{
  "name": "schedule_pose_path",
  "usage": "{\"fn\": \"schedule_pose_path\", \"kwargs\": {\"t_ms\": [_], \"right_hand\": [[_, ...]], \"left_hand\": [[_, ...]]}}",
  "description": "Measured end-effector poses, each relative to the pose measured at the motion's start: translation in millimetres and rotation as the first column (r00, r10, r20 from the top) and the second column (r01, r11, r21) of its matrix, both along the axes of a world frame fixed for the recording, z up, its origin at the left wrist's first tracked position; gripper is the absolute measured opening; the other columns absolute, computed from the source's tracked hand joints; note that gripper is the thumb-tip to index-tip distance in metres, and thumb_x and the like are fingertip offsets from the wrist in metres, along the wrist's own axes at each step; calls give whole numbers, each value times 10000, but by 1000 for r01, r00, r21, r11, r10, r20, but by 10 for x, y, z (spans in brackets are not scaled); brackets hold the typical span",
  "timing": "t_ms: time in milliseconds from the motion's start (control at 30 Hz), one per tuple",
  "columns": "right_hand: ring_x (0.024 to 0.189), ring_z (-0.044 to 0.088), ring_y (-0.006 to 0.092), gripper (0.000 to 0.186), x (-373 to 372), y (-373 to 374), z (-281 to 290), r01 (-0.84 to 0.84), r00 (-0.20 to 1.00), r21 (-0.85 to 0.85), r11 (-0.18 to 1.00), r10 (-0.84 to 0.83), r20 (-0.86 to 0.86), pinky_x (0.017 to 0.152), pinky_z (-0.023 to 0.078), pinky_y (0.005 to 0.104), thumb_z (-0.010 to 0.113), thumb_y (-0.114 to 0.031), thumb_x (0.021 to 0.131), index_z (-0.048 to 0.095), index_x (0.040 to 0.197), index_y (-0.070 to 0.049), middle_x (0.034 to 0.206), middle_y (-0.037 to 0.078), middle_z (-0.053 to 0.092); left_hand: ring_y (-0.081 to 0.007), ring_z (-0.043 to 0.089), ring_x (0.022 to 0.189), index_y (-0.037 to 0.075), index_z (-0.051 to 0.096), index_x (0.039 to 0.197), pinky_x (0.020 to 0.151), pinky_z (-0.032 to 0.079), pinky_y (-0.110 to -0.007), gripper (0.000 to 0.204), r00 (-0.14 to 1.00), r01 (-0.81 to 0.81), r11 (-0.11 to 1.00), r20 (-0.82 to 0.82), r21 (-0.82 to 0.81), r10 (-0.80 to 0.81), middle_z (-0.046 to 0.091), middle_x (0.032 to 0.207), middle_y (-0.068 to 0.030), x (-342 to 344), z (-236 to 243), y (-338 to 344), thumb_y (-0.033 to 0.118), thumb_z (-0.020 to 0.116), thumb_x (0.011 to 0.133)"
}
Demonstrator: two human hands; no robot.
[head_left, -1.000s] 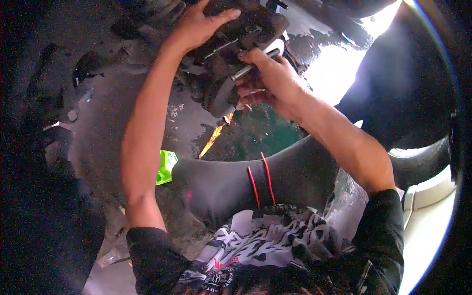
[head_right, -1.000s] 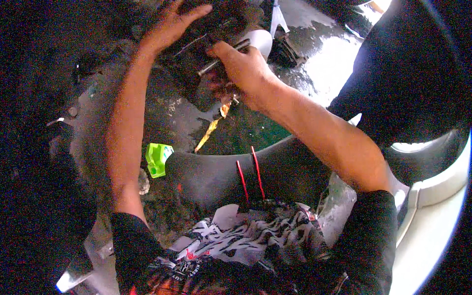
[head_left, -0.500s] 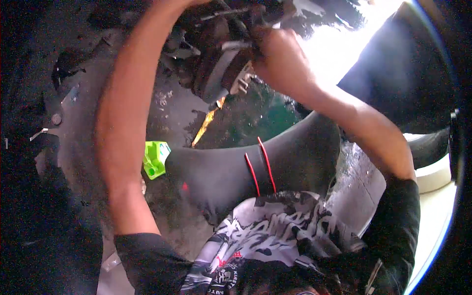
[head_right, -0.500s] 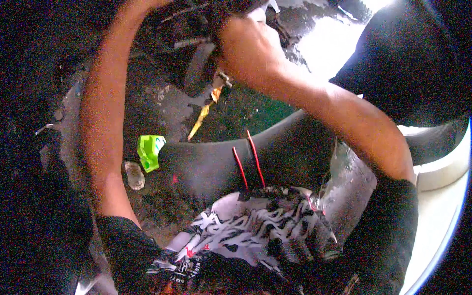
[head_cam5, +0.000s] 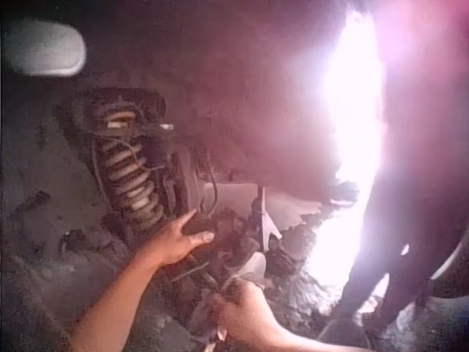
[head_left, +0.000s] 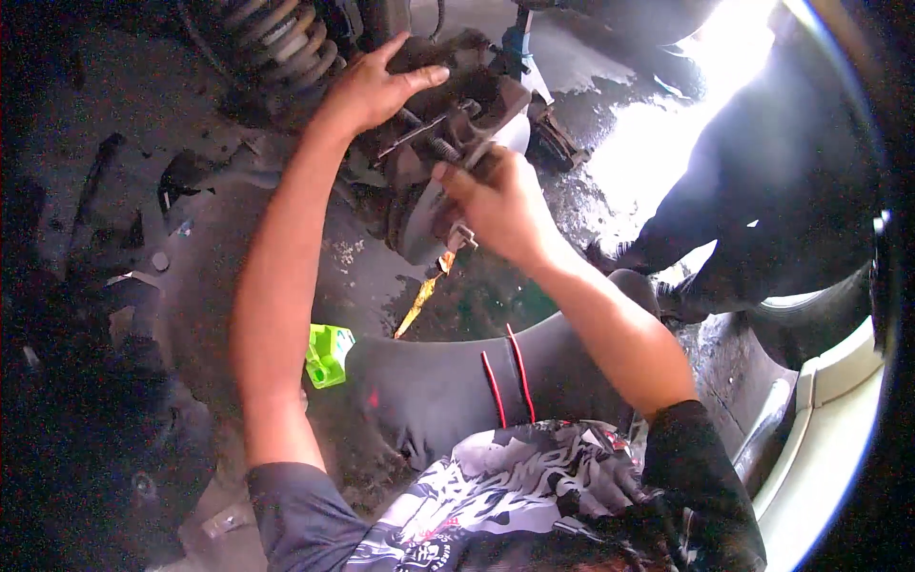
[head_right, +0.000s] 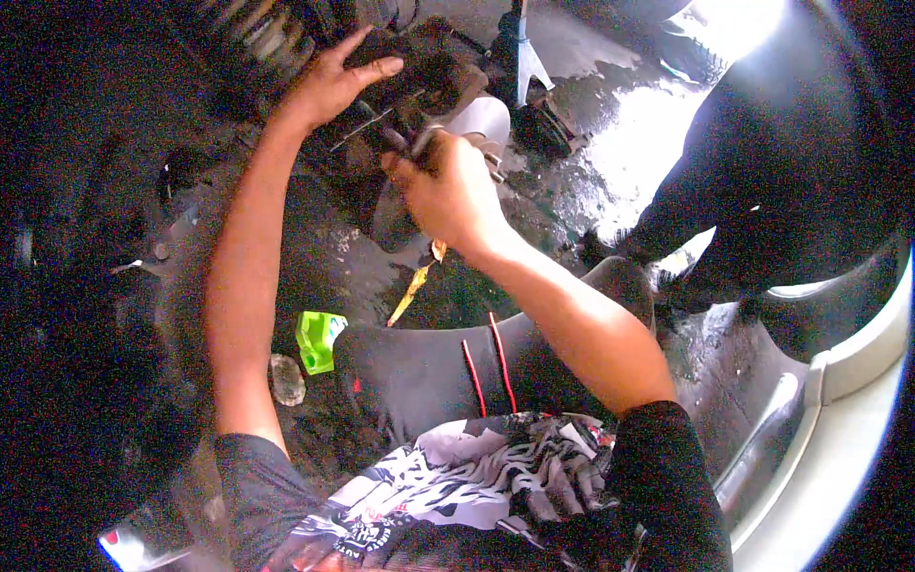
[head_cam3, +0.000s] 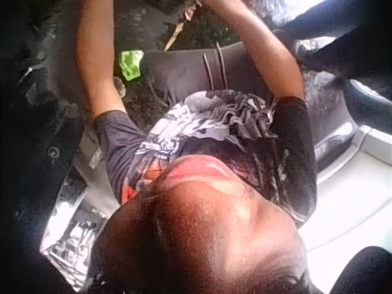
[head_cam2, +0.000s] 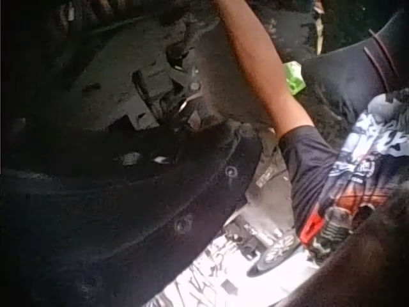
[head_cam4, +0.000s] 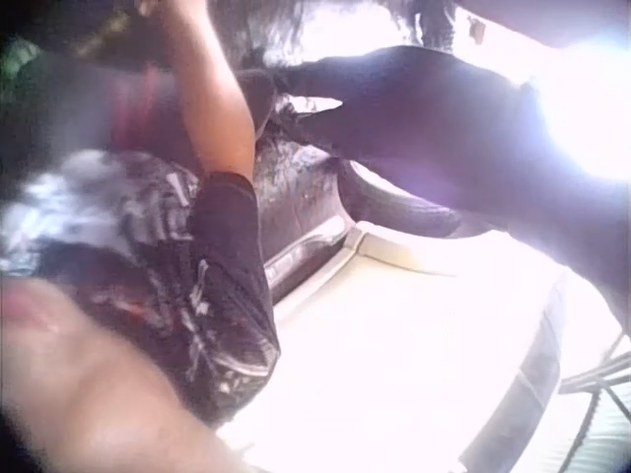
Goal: The recorder is working on a vehicle's brake assembly, specifically using a tool to compress the brake caliper piston.
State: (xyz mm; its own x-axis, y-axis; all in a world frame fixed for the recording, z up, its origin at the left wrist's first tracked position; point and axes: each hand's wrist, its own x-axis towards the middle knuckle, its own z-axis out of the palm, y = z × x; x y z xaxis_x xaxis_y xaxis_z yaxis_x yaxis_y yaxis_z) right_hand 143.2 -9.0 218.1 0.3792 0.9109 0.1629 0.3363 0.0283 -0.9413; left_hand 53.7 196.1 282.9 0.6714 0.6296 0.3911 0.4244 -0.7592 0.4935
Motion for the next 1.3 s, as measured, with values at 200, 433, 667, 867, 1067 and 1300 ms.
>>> {"fn": "schedule_pose_path", "kwargs": {"t_ms": [200,433,667,867,1067,1300], "right_hand": [[948,613,344,422,155,-84,51,172,712,576,799,-505,488,829,516,442,637,-22,793,551,1204,-58,1243,157,526],[554,600,164,426,-178,5,27,-20,641,143,989,123,-758,485,503,301,687,-377,903,547,1032,4,784,83,623],[505,584,161,207,-198,29,166,38,557,122,992,80,-826,458,475,310,623,-171,934,559,996,15,720,90,630],[544,627,147,191,-318,91,-29,130,588,267,955,143,-796,491,533,278,624,-161,943,530,1036,-22,801,88,652],[516,602,149,218,-411,171,-140,253,512,360,898,191,-837,488,518,281,643,-179,944,492,1032,-48,790,58,599],[517,589,150,191,-358,199,-195,225,529,419,880,251,-811,487,495,282,649,-163,941,502,1010,-63,808,56,614]], "left_hand": [[-400,475,1303,72,440,1444,1102,356,-422,1027,996,-57,998,-70,-1,57,493,1372,-305,-64,0,113,717,698,688],[-374,437,1342,54,408,1457,1115,342,-408,1034,996,-45,992,-88,-116,35,450,1435,-261,-127,62,6,687,720,702],[-256,513,1274,44,384,1470,1091,364,-361,962,993,-79,986,-94,-145,66,560,1354,-193,-141,102,-69,568,761,757],[-264,573,1181,53,536,1324,1020,429,-364,787,981,-131,989,150,72,120,617,1253,-184,-154,2,-257,482,818,728],[-303,622,1002,52,620,1031,901,474,-377,374,970,-122,947,236,298,51,649,1022,-144,-65,11,-422,201,803,742],[-276,610,1065,74,659,1128,948,457,-357,334,968,125,940,167,318,-185,646,1090,-122,-88,77,-312,148,736,812]]}}
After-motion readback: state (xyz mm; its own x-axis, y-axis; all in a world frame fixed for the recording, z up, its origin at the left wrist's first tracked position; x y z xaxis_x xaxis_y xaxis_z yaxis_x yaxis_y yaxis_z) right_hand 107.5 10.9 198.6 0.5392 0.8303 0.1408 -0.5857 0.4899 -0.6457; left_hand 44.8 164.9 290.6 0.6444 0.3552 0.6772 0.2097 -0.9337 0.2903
